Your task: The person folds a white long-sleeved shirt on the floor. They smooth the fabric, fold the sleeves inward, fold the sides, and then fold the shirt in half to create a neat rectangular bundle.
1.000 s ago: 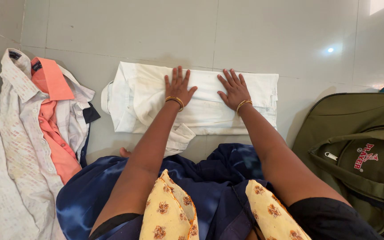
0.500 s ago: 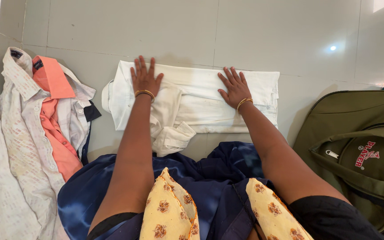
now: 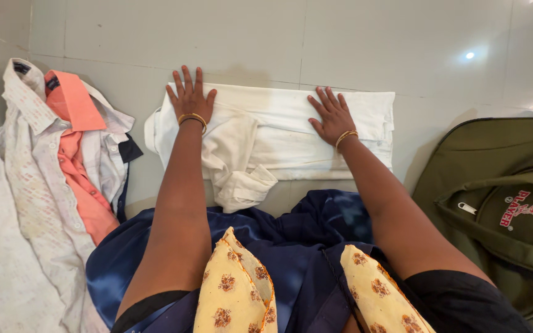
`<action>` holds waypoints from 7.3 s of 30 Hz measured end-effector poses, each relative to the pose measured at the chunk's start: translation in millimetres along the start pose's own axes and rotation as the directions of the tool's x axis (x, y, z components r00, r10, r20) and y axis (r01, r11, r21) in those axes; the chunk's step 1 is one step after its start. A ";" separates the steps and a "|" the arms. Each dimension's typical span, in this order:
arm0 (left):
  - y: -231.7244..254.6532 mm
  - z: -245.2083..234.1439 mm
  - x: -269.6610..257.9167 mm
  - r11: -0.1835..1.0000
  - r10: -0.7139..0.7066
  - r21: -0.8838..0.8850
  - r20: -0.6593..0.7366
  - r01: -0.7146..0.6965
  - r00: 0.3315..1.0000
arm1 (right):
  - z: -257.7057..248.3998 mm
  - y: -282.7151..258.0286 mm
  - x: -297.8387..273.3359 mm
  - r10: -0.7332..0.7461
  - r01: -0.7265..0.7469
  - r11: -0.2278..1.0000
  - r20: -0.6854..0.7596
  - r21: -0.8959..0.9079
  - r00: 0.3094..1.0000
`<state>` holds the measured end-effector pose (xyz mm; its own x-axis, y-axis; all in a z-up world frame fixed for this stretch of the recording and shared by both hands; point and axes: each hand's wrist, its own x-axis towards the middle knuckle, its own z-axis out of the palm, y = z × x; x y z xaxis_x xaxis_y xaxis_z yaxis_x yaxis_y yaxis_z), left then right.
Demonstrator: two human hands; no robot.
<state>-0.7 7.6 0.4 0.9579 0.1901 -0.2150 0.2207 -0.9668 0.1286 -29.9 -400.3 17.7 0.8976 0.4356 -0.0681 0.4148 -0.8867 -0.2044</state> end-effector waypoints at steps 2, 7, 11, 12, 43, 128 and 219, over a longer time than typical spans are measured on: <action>-1.9 2.6 -0.3 1.000 0.009 -0.010 -0.004 -0.009 1.000 | 1.5 0.8 -0.4 0.004 -0.004 1.000 0.008 -0.002 1.000; -11.8 9.4 2.7 0.991 0.106 -0.080 -0.008 -0.106 0.994 | 0.2 1.2 -2.2 -0.016 0.016 0.999 -0.006 0.031 1.000; -25.5 -6.5 -7.9 0.957 0.272 -0.079 -0.092 -0.279 0.958 | -8.4 -0.2 -0.7 0.045 -0.053 0.995 0.089 0.084 0.995; -29.4 -15.7 -8.2 0.942 0.324 -0.046 -0.149 -0.334 0.934 | -9.7 -3.8 -5.9 0.056 -0.058 0.992 0.028 0.109 0.998; -90.3 21.6 -82.2 0.881 0.432 -0.183 -0.070 -0.437 0.899 | -62.9 -93.3 -84.1 0.024 -0.076 0.704 0.083 0.707 0.996; -41.6 5.3 16.3 0.839 0.078 -0.496 -0.297 -0.224 0.952 | -53.1 132.6 -81.0 0.646 -0.468 0.450 0.085 0.761 0.759; 150.0 31.6 -90.6 0.940 0.340 0.002 -0.050 -0.341 0.939 | -6.4 37.0 -5.8 0.232 -0.229 0.972 -0.059 0.047 0.971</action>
<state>-60.1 -160.1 8.6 0.9837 -0.1420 -0.1102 -0.1191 -0.9741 0.1925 -18.8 -436.6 16.8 0.9765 0.2084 -0.0558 0.1906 -0.9546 -0.2289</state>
